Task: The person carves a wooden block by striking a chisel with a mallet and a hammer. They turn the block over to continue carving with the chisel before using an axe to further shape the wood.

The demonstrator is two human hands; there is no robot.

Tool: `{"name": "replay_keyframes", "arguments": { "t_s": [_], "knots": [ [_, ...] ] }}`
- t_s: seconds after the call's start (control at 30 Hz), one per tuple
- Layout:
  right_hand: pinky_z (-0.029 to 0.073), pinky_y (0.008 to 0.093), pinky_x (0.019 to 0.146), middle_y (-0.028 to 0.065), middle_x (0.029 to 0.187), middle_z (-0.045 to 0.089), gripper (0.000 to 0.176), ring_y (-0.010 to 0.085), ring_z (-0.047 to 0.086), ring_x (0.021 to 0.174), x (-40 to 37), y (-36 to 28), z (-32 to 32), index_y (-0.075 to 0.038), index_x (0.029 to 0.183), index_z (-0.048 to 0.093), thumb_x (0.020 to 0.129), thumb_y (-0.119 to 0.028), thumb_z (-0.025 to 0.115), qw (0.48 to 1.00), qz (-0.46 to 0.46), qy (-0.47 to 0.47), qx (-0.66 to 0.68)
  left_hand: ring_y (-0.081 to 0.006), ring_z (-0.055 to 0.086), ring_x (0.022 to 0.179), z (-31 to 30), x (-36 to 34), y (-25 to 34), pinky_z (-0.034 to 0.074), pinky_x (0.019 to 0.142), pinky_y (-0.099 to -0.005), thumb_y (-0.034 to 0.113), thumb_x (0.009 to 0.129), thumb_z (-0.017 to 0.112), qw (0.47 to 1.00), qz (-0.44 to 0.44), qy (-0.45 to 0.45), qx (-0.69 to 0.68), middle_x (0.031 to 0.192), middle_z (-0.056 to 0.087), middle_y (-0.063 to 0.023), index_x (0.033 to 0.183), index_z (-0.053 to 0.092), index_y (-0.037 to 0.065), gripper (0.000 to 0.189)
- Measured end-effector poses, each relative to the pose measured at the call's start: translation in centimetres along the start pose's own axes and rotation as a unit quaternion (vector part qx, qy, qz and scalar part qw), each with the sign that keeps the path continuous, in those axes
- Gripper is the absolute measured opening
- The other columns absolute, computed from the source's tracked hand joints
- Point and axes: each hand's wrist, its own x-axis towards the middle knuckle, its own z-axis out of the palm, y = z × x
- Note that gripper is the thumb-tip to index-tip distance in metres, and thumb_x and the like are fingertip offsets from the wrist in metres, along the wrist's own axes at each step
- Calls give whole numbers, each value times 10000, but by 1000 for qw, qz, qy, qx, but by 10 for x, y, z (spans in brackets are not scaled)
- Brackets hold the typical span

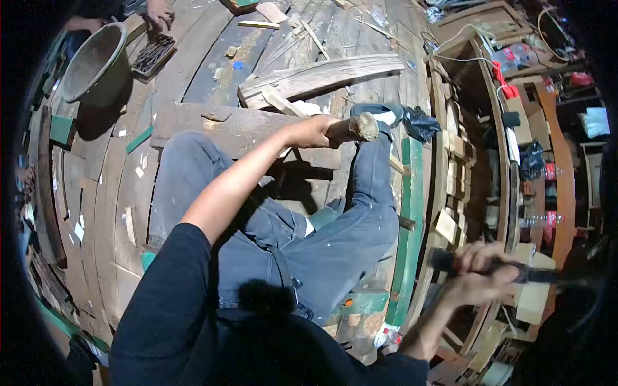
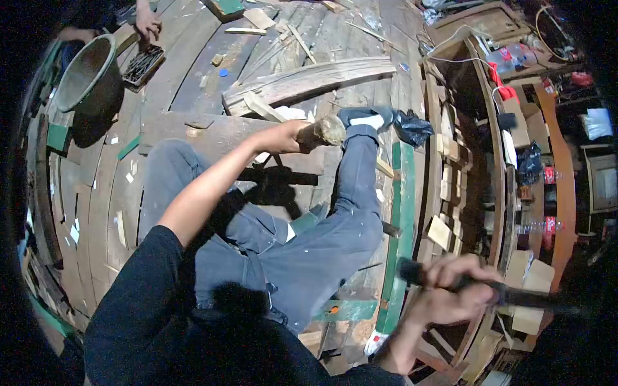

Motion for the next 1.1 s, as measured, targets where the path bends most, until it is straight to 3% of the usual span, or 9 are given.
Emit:
{"name": "replay_keyframes", "arguments": {
  "t_s": [0.03, 0.1, 0.23, 0.33, 0.4, 0.53, 0.7, 0.83, 1.1],
  "knots": [
    [413, 306, 446, 39, 581, 434, 348, 154, 458, 460, -37, 15, 5, -64, 951, 523, 995, -409, 499, 976, 200, 37, -73, -105, 497, 879, 1, 0, -7, 450, 806, -282, -26, 739, 655, 1000, 4, 2, -13, 929, 585, 0, 1065, 557, -22, 340],
    [402, 290, 474, 18, 616, 498, 250, 132, 483, 498, -65, 39, 16, 8, 1037, 525, 1004, -239, 513, 828, 242, -340, -374, -120, 511, 877, 0, -3, 1, 454, 803, -295, -2, 740, 655, 999, -30, -15, 23, 921, 598, 0, 1091, 559, -5, 364],
    [427, 391, 562, 170, 672, 547, 249, 252, 546, 583, -45, 23, 11, 47, 1037, 552, 964, -190, 566, 856, 69, -306, -412, -107, 492, 857, 2, -1, 26, 448, 778, -286, 8, 740, 661, 989, -109, -37, 94, 876, 577, -4, 1053, 552, -4, 332],
    [445, 339, 579, 88, 725, 534, 326, 206, 536, 627, -23, 1, -45, -3, 1154, 498, 970, -264, 558, 882, -29, -182, -434, -104, 473, 815, 1, 0, 0, 440, 742, -273, -28, 746, 646, 998, 17, -28, 45, 830, 544, 7, 1003, 546, -3, 277],
    [410, 275, 398, 29, 645, 446, 347, 131, 455, 455, 2, -28, -32, -44, 1110, 452, 996, -367, 509, 983, 125, -69, -111, -95, 474, 810, 0, -1, 4, 440, 734, -272, -22, 756, 651, 999, 18, -27, 39, 814, 539, 20, 972, 544, -2, 241],
    [292, 213, 308, 5, 550, 350, 334, 73, 319, 371, -8, -13, 3, -84, 974, 452, 1018, -414, 436, 1000, 6, -1, -2, -86, 479, 799, 0, -1, 6, 443, 726, -268, -10, 757, 671, 999, 6, -10, 52, 811, 545, 26, 964, 549, 1, 241],
    [432, 376, 542, 177, 650, 542, 296, 290, 523, 542, -88, 62, 15, 68, 1081, 516, 980, -210, 534, 852, 306, -261, -335, -79, 490, 817, 1, 0, 7, 449, 742, -264, -4, 766, 675, 997, -6, -22, 76, 837, 581, 10, 981, 556, 2, 246],
    [337, 243, 413, 0, 618, 452, 168, 75, 423, 466, -99, 81, 12, -40, 998, 478, 1023, -206, 469, 905, 391, -137, -100, -87, 511, 878, -8, 2, -15, 461, 802, -263, 1, 788, 681, 998, 1, -24, 57, 949, 615, 16, 1123, 570, -10, 354],
    [362, 279, 341, 9, 601, 416, 247, 111, 419, 395, -153, 200, 42, -71, 904, 408, 1023, -279, 466, 805, 585, -54, 77, -105, 568, 921, -19, -18, 34, 477, 834, -283, 131, 851, 711, 977, -126, 153, 82, 985, 632, -19, 1130, 592, 9, 327]
  ]
}}
